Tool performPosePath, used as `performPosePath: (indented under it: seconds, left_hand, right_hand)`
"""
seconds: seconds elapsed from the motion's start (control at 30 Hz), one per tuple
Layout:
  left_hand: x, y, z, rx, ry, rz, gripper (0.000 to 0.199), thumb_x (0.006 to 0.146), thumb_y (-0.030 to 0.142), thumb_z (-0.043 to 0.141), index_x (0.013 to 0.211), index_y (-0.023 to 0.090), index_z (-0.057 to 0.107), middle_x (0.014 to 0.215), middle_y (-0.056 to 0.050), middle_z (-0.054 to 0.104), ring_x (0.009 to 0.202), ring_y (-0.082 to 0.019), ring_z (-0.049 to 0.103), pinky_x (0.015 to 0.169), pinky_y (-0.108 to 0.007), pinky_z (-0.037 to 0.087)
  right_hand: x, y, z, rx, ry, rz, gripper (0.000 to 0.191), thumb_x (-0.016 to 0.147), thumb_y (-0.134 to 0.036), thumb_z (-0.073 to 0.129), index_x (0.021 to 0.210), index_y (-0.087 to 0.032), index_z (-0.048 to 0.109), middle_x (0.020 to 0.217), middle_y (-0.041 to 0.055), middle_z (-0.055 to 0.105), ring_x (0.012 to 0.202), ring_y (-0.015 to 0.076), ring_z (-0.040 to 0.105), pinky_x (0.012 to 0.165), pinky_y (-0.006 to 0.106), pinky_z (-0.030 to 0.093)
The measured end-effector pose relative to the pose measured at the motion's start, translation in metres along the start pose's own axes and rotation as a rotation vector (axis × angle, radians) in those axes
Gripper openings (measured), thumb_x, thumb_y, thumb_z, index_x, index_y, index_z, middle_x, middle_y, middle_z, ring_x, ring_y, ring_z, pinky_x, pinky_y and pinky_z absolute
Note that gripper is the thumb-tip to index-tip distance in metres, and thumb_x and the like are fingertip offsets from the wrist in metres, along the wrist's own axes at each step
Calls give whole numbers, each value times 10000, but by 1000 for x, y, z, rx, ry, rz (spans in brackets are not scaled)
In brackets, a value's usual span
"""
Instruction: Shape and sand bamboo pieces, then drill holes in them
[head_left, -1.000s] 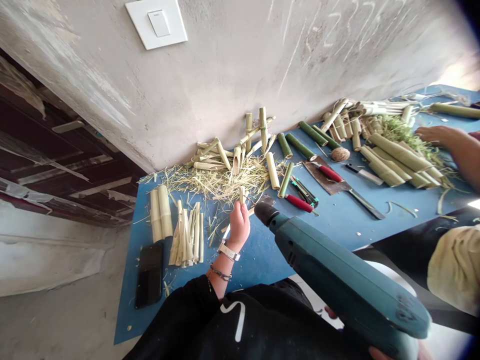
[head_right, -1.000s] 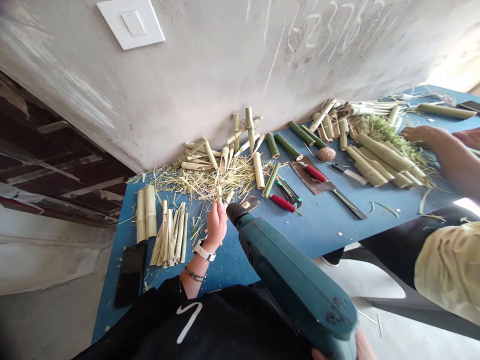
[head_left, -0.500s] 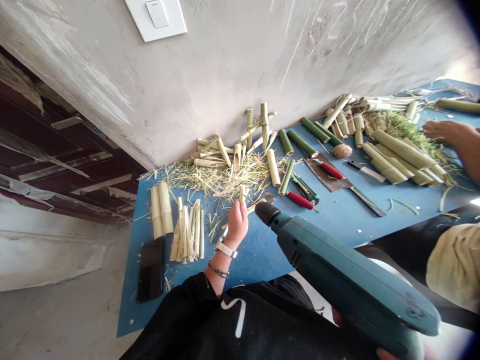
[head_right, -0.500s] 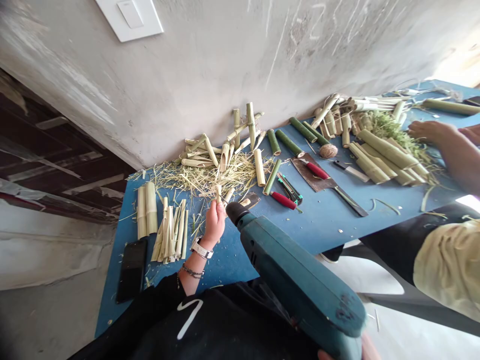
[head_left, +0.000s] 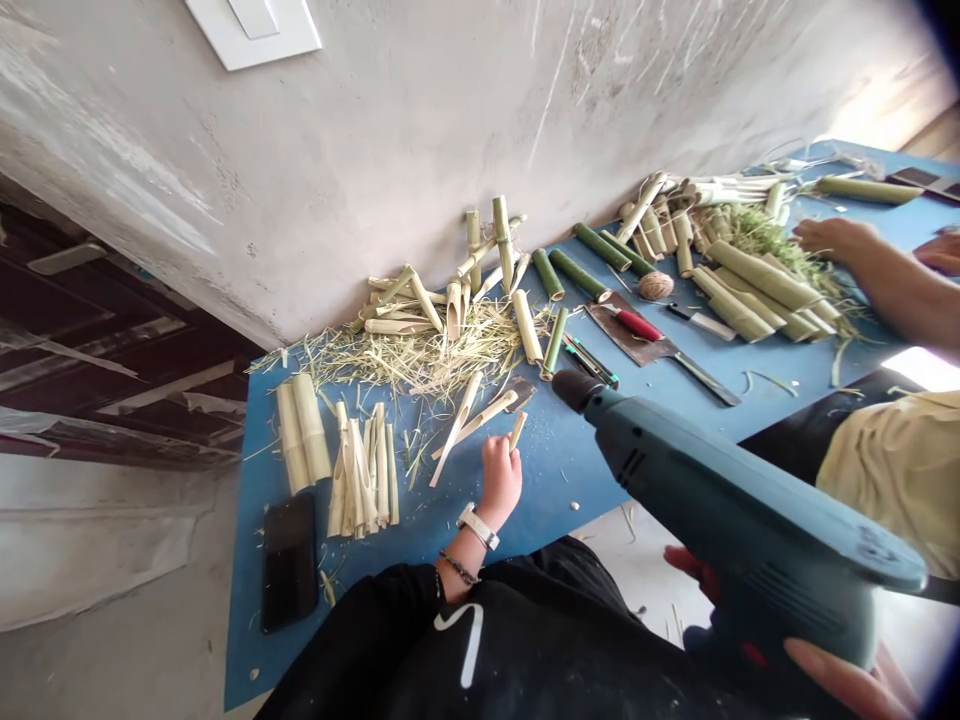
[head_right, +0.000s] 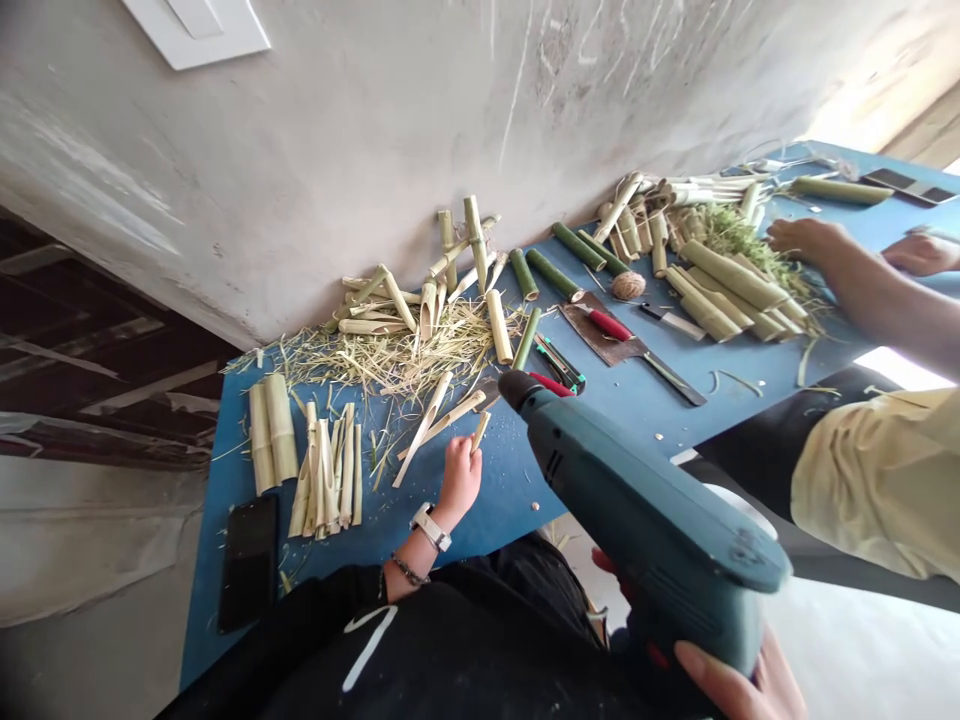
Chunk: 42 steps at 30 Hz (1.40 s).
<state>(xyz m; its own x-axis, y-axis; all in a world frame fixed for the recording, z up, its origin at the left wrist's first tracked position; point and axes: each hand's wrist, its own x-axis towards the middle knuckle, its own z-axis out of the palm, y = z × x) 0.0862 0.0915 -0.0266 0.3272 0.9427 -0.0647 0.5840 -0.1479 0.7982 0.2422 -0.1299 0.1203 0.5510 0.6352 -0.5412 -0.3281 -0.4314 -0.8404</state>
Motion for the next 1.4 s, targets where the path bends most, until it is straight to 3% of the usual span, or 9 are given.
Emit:
performPosePath:
  seconds: [0.17, 0.27, 0.4, 0.53, 0.77, 0.9, 1.13, 1.3, 1.4]
  left_hand:
    - [6, 3, -4, 451, 79, 134, 398, 793, 205, 515, 1184, 154, 457, 1058, -119, 462, 984, -251, 480, 818, -433, 422]
    - [-1, 13, -10, 490, 92, 178, 439, 796, 260, 532, 1205, 150, 420, 1084, -124, 454, 1014, -255, 479, 816, -409, 428]
    - [-3, 17, -15, 511, -31, 300, 424, 798, 328, 544, 1176, 176, 427, 1089, -105, 480, 971, -211, 522, 799, -323, 447]
    - [8, 5, -14, 535, -119, 205, 269, 859, 257, 450, 1111, 166, 463, 978, -75, 566, 831, -155, 574, 694, -242, 455]
    - [16, 9, -15, 618, -114, 184, 139, 867, 291, 436, 838, 194, 533, 856, -43, 576, 818, -180, 560, 661, -250, 411]
    - [15, 12, -16, 649, -156, 131, 180, 892, 297, 377, 891, 200, 528, 880, -39, 566, 746, -152, 565, 617, -230, 393]
    - [19, 6, -18, 605, -47, 163, 285, 861, 258, 445, 1134, 177, 442, 1081, -104, 506, 968, -216, 516, 769, -263, 411]
    - [17, 12, -13, 589, -151, 153, 181, 894, 267, 377, 999, 194, 505, 962, -54, 553, 838, -158, 549, 681, -221, 404]
    - [15, 17, -9, 637, -132, 155, 179, 891, 284, 379, 884, 182, 525, 887, -67, 570, 875, -196, 544, 680, -245, 402]
  right_hand:
    - [-5, -6, 3, 109, 77, 72, 567, 608, -398, 612, 1143, -220, 552, 1117, 104, 603, 1087, 377, 485, 772, 396, 523]
    - [-7, -5, 6, 106, 96, 120, 627, 568, -417, 643, 1159, -234, 540, 1091, 84, 620, 1088, 366, 489, 761, 364, 527]
    - [-5, -3, 9, 86, 85, 146, 623, 542, -466, 649, 1100, -197, 581, 1059, 99, 632, 1034, 387, 521, 709, 373, 532]
    - [1, -6, 10, 60, 40, 111, 486, 574, -480, 641, 956, -178, 649, 999, 121, 651, 889, 346, 596, 549, 311, 520]
    - [15, -2, 3, -114, -72, 53, 452, 622, -527, 608, 866, -155, 687, 905, 124, 669, 600, 243, 585, 500, 316, 502]
    - [18, 5, -4, -197, -148, 33, 499, 658, -538, 569, 929, -133, 680, 868, 126, 665, 603, 233, 567, 512, 308, 491]
    - [17, -2, -1, -194, -161, 27, 481, 672, -546, 561, 914, -144, 666, 725, 83, 631, 573, 198, 521, 518, 290, 478]
    - [15, -2, -3, -210, -168, 35, 509, 653, -567, 571, 911, -136, 659, 841, 102, 647, 576, 194, 527, 497, 285, 462]
    - [12, 1, -8, -248, -168, 66, 531, 648, -585, 562, 911, -132, 651, 733, 88, 636, 562, 205, 523, 498, 302, 462]
